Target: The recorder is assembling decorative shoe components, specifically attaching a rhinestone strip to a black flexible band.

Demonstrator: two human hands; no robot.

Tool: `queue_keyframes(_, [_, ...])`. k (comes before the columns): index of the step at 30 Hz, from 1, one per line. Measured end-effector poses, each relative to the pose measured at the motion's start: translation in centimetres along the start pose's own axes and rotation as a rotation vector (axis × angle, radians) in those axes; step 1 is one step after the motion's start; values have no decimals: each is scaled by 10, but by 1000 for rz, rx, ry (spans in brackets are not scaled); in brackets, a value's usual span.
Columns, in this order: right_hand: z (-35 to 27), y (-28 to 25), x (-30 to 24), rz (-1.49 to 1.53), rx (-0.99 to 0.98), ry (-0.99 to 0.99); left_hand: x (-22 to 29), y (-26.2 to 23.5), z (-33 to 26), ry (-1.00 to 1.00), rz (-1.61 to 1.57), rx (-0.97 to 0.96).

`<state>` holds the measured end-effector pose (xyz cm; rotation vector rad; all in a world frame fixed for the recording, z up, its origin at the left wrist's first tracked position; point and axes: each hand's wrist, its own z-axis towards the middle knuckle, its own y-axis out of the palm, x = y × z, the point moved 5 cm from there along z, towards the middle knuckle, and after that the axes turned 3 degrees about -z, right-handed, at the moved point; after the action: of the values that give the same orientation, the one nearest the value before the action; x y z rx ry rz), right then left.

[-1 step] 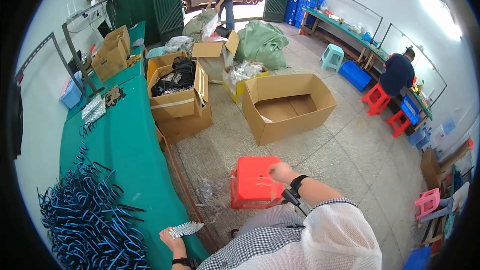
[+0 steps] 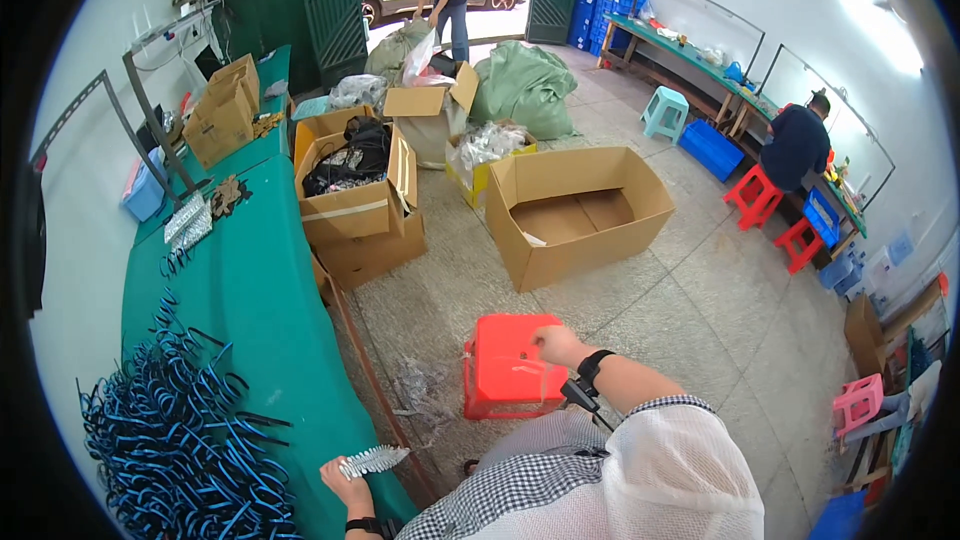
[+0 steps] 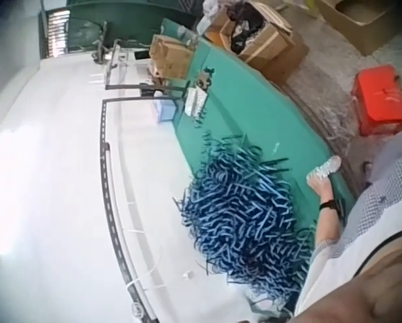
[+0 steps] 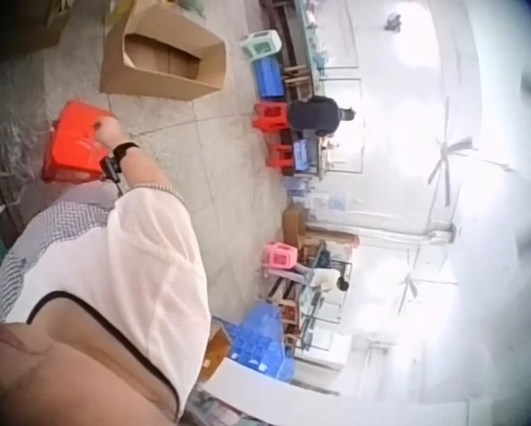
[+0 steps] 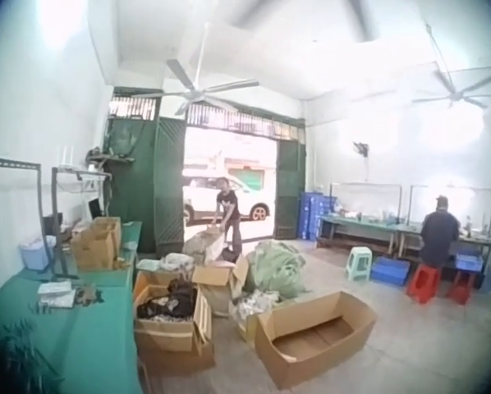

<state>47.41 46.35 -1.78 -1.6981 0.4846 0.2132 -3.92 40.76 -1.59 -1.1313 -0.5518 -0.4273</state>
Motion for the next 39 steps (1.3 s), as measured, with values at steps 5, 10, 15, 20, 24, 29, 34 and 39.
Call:
queue_keyframes(5, [39, -20, -1, 50, 62, -28, -4, 8, -3, 63, 75, 44])
queue_keyframes(10, [82, -45, 48, 136, -140, 31, -10, 2, -5, 35, 245, -140])
queue_keyframes(15, [116, -68, 111, 225, -157, -29, 42, 5, 0, -220, 334, 45])
queue_keyframes(20, [144, -50, 180, 247, -270, -26, 73, 25, -14, -627, -213, 91])
queue_keyframes(24, [151, -42, 205, 304, -462, 10, 103, 32, -15, -677, -339, 276])
queue_keyframes(29, [163, -37, 228, 341, -593, 255, 217, 60, 23, -821, -448, 388])
queue_keyframes(34, [196, -40, 193, 273, -362, -15, 159, 81, -2, -814, -601, 309])
queue_keyframes(39, [289, -63, 167, 406, -474, -67, 186, 117, 31, -832, -678, 143])
